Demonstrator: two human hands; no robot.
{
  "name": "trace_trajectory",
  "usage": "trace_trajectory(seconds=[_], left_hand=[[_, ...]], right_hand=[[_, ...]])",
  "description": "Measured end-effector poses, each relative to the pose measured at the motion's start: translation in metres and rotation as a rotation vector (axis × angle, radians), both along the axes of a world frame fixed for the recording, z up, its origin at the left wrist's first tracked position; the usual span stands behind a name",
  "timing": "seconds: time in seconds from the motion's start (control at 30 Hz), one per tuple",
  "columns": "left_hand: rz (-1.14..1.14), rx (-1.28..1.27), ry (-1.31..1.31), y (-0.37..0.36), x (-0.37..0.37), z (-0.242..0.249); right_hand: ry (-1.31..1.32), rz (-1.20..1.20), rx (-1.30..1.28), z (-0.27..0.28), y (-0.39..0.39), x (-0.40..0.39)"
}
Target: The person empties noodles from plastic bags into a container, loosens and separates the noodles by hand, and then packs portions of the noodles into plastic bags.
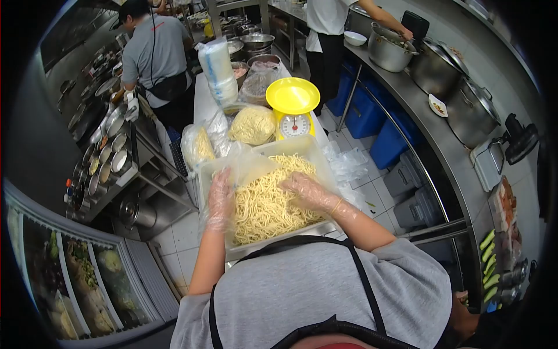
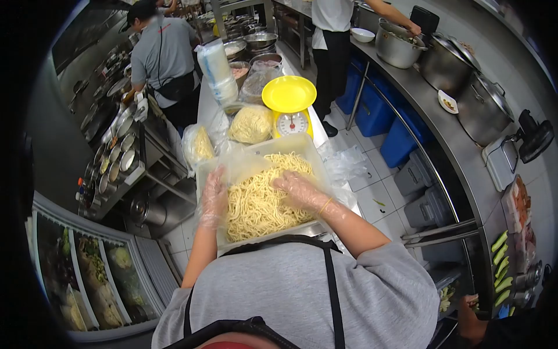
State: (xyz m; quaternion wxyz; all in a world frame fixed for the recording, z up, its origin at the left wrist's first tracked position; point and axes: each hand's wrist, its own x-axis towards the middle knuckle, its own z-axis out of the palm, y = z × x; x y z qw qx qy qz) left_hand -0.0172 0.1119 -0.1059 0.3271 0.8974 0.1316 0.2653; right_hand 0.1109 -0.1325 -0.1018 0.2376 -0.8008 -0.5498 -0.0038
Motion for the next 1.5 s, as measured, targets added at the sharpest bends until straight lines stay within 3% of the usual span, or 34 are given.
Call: trace_trajectory(seconds=[0.03,0.1,0.17,0.3,0.37,0.4,0.47,0.6,0.73,0.77,0.87,0.97,1.0,1.07,1.17,1.27,1.4,1.5], left_hand=[[0.02,0.002,0.044,-0.001,0.001,0.002],[0.033,0.007,0.078,-0.001,0.001,0.0],[-0.014,-0.041,0.056,0.004,0.002,-0.007],[-0.018,-0.026,0.059,0.006,0.002,-0.005],[-0.019,-0.111,0.073,0.002,0.001,0.0],[-0.027,-0.107,0.07,0.001,0.001,0.001],[-0.009,-0.126,0.076,0.0,0.002,0.002],[-0.013,-0.192,0.057,0.002,0.001,0.0],[-0.028,-0.201,0.059,0.007,0.003,0.0],[-0.035,-0.238,0.052,0.006,0.003,0.0],[-0.01,-0.216,0.044,0.009,0.005,-0.011],[-0.002,-0.253,0.054,0.002,0.003,0.001],[-0.001,-0.251,0.053,-0.001,0.004,0.004],[0.02,-0.353,0.025,-0.005,0.003,0.006],[-0.041,-0.243,0.027,0.008,0.005,-0.005],[-0.032,-0.276,0.029,0.006,0.005,-0.002],[-0.05,-0.372,-0.059,0.001,0.006,-0.005],[-0.045,-0.451,-0.094,0.002,0.008,-0.012]], right_hand=[[0.197,0.051,-0.058,0.008,-0.001,0.001],[0.238,0.102,-0.053,0.027,-0.004,0.002],[0.446,0.222,-0.009,0.046,-0.006,0.004],[0.467,0.231,0.001,0.07,0.001,0.007],[0.373,-0.158,-0.137,0.054,0.012,0.012],[0.37,-0.166,-0.132,0.034,0.016,0.018],[0.22,-0.076,-0.207,-0.005,0.023,0.029],[0.474,0.135,-0.189,0.035,0.028,0.014],[0.509,0.28,-0.157,0.056,0.022,0.012],[0.513,0.278,-0.159,0.054,0.024,0.018],[0.352,-0.082,-0.377,0.038,0.028,0.032],[0.287,0.062,-0.386,-0.003,0.036,0.034],[0.286,0.064,-0.384,0.007,0.037,0.031],[0.636,0.152,-0.346,0.043,0.034,0.017],[0.426,0.254,-0.202,0.076,0.022,0.008],[0.411,0.318,-0.145,0.081,0.016,0.017],[0.305,0.053,-0.396,0.036,0.021,0.013],[0.505,0.109,-0.182,0.031,0.019,0.014]])
